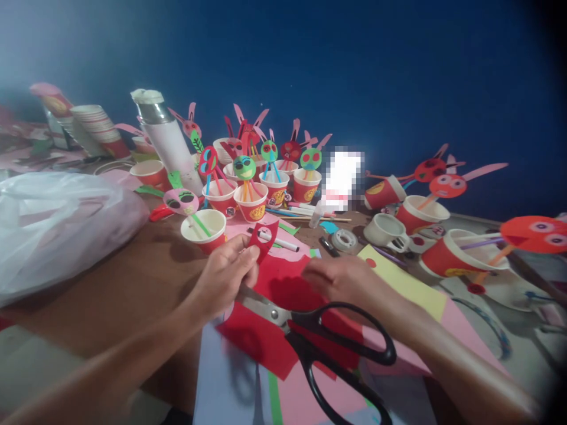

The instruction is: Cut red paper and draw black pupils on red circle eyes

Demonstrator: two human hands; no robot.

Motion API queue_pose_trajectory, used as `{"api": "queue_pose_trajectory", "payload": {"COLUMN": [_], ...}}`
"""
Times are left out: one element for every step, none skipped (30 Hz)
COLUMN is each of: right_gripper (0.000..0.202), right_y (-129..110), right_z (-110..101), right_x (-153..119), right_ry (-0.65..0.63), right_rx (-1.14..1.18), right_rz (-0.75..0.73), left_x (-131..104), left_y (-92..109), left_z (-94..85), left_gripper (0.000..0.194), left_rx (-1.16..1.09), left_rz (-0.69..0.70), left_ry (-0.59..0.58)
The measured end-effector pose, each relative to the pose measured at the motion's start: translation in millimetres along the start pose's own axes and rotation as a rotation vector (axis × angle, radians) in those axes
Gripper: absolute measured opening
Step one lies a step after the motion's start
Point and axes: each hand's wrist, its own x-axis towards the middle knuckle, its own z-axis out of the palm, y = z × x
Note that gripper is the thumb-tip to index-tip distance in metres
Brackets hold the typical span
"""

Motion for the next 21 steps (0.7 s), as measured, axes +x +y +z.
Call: {"api": "queue_pose_trajectory", "payload": {"right_gripper": [0.025, 0.023, 0.024, 0.024, 0.024, 0.022, 0.018, 0.016, 0.016, 0.019, 0.024, 0.027, 0.029, 0.029, 0.03, 0.032, 0.036, 0.044, 0.05, 0.053, 0.054], "right_y": [5, 7, 8, 7, 5, 2, -1, -4, -6, -7, -8, -8, -8, -7, -7, -7, -7, -7, -7, -6, -6], "right_z": [-10, -19, -26, -30, -32, -31, -29, -26, -22, -18, -15, -11, -8, -5, -2, 1, 6, 10, 15, 20, 24], "right_x": [-1, -3, -6, -10, -13, -16, -19, -21, -22, -22, -22, -21, -20, -20, -18, -17, -15, -14, -12, -9, -7], "right_ry": [0.137, 0.247, 0.362, 0.46, 0.496, 0.476, 0.406, 0.3, 0.19, 0.099, 0.039, 0.011, 0.003, 0.005, 0.011, 0.011, -0.004, -0.02, -0.045, -0.076, -0.095], "right_rx": [0.088, 0.156, 0.196, 0.214, 0.205, 0.166, 0.103, 0.02, -0.07, -0.155, -0.229, -0.29, -0.335, -0.37, -0.404, -0.439, -0.477, -0.524, -0.566, -0.594, -0.605], "right_rz": [0.026, 0.049, 0.074, 0.068, 0.031, -0.044, -0.129, -0.205, -0.262, -0.288, -0.294, -0.284, -0.269, -0.257, -0.246, -0.233, -0.215, -0.19, -0.165, -0.139, -0.125], "left_x": [6, 11, 15, 20, 23, 27, 29, 31, 33, 34, 34, 34, 34, 34, 34, 33, 33, 32, 31, 31, 31], "left_y": [1, 1, 1, -1, -3, -5, -9, -12, -15, -17, -19, -21, -22, -22, -23, -23, -24, -25, -26, -27, -29], "left_z": [3.5, 6.5, 9.1, 11.1, 12.5, 13.3, 13.3, 12.6, 11.4, 9.8, 8.0, 6.4, 5.0, 4.0, 3.4, 3.1, 2.9, 2.7, 2.3, 1.7, 0.7], "left_gripper": [0.026, 0.027, 0.027, 0.028, 0.028, 0.027, 0.026, 0.025, 0.024, 0.024, 0.024, 0.025, 0.026, 0.027, 0.028, 0.027, 0.027, 0.026, 0.025, 0.025, 0.025], "left_rx": [0.038, 0.069, 0.089, 0.094, 0.089, 0.078, 0.074, 0.08, 0.1, 0.123, 0.141, 0.145, 0.137, 0.121, 0.103, 0.089, 0.086, 0.088, 0.092, 0.095, 0.099], "left_rz": [0.006, 0.005, -0.007, -0.028, -0.051, -0.069, -0.081, -0.079, -0.066, -0.05, -0.043, -0.043, -0.048, -0.057, -0.066, -0.07, -0.073, -0.077, -0.08, -0.077, -0.071], "left_ry": [0.001, 0.005, 0.01, 0.018, 0.025, 0.033, 0.039, 0.047, 0.056, 0.065, 0.068, 0.071, 0.071, 0.067, 0.063, 0.064, 0.064, 0.062, 0.055, 0.046, 0.036]}}
